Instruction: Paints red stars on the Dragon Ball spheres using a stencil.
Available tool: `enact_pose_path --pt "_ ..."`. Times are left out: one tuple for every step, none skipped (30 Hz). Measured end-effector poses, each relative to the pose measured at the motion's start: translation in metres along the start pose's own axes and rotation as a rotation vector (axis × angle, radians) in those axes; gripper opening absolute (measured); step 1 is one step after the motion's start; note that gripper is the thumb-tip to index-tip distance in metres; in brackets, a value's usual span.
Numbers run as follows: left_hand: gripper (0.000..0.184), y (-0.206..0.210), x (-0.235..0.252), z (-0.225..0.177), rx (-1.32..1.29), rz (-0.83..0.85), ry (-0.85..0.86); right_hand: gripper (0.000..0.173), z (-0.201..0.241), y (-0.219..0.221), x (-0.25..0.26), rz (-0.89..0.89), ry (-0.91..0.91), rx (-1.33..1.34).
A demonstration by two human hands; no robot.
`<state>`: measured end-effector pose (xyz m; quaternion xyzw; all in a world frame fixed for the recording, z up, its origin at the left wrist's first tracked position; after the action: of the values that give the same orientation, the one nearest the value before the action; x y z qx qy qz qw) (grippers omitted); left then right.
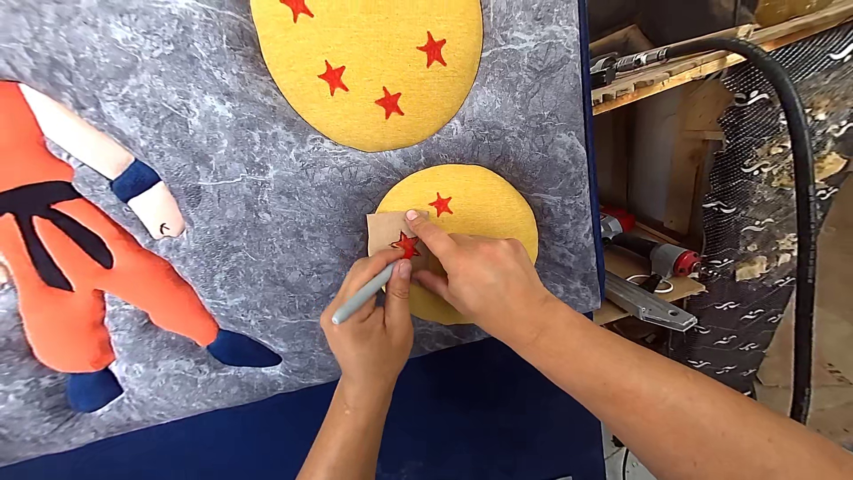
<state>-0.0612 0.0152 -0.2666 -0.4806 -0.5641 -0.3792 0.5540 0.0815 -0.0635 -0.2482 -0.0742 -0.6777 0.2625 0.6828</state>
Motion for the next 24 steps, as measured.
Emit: enact_pose_path --pt "0.020 -0.002 0.000 0.001 0.017 -0.012 -0.001 0.061 0.000 0.001 0.000 0.000 -0.001 0.001" --pt "0.020 -0.004 0.001 0.001 0.032 -0.017 -0.006 0.062 0.000 0.001 0.000 0.002 0.000 0.001" --pt "0.020 -0.005 0.001 0.001 0.035 -0.009 -0.008 0.062 0.001 0.001 -0.001 0.001 0.002 0.004" --pt "0.020 -0.004 0.001 0.000 0.029 0.006 0.002 0.062 0.001 0.001 -0.001 0.002 0.003 0.006" --pt "0.019 -0.003 0.001 0.000 0.018 0.024 0.018 0.062 0.000 0.000 0.000 0.005 0.004 0.004" --pt "0.019 -0.003 0.001 0.000 0.017 0.031 0.026 0.062 0.000 0.000 0.000 0.009 0.005 0.005" --pt "0.020 -0.004 0.001 0.001 0.021 0.025 0.015 0.062 0.000 0.001 0.000 0.012 0.003 0.007" --pt "0.020 -0.005 0.002 0.003 0.021 0.011 -0.007 0.062 0.000 0.001 0.000 0.016 0.006 0.008" --pt "0.020 -0.006 0.002 0.004 0.021 -0.003 -0.032 0.063 0.001 0.001 -0.001 0.017 0.008 0.009" --pt "0.019 -0.005 0.002 0.003 0.018 -0.004 -0.040 0.063 0.001 0.001 -0.001 0.019 0.011 0.010" --pt "0.019 -0.003 0.002 0.001 0.016 0.003 -0.034 0.062 0.000 0.001 -0.001 0.018 0.010 0.012" --pt "0.019 -0.003 0.001 0.000 0.009 0.012 -0.023 0.062 0.000 0.001 -0.001 0.017 0.007 0.013" --pt "0.019 -0.003 0.001 0.000 -0.001 0.015 -0.024 0.062 0.000 0.001 0.000 0.019 0.006 0.014" --pt "0.020 -0.003 0.003 0.000 -0.016 0.009 -0.041 0.063 0.000 0.001 0.000 0.025 0.007 0.013" --pt "0.020 -0.002 0.005 0.000 -0.030 -0.004 -0.066 0.063 0.000 0.001 -0.001 0.029 0.009 0.012" --pt "0.019 0.000 0.006 -0.002 -0.057 -0.012 -0.086 0.062 0.000 0.001 -0.001 0.029 0.011 0.011" --pt "0.019 0.003 0.006 -0.005 -0.087 -0.014 -0.090 0.062 0.000 0.001 -0.001 0.027 0.012 0.012" --pt "0.019 0.006 0.005 -0.007 -0.100 -0.016 -0.084 0.061 0.000 0.001 -0.001 0.024 0.012 0.013" --pt "0.020 0.006 0.005 -0.008 -0.095 -0.013 -0.076 0.061 0.000 0.001 -0.001 0.021 0.010 0.011" --pt "0.020 0.005 0.005 -0.006 -0.079 -0.007 -0.071 0.061 0.000 0.001 -0.001 0.023 0.010 0.011" --pt "0.019 0.002 0.005 -0.004 -0.053 -0.003 -0.068 0.061 0.000 0.001 -0.001 0.024 0.009 0.010" --pt "0.020 -0.002 0.005 -0.001 -0.021 -0.005 -0.066 0.062 0.000 0.001 -0.001 0.026 0.009 0.008" --pt "0.020 -0.005 0.005 0.001 0.008 -0.013 -0.071 0.063 0.000 0.001 -0.001 0.028 0.009 0.008" --pt "0.020 -0.006 0.004 0.001 0.020 -0.024 -0.072 0.063 0.000 0.001 0.000 0.028 0.009 0.009"
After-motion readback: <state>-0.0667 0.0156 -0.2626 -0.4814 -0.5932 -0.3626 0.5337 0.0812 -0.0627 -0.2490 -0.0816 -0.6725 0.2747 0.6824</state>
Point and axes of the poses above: each hand's wrist, its own x-axis towards the middle knuckle, its own y-axis out of the palm, z = x × y, the point moved 2 cm from there along x, towards the middle knuckle, and after that the axes turned 13 degrees about x, right-handed, at the moved point
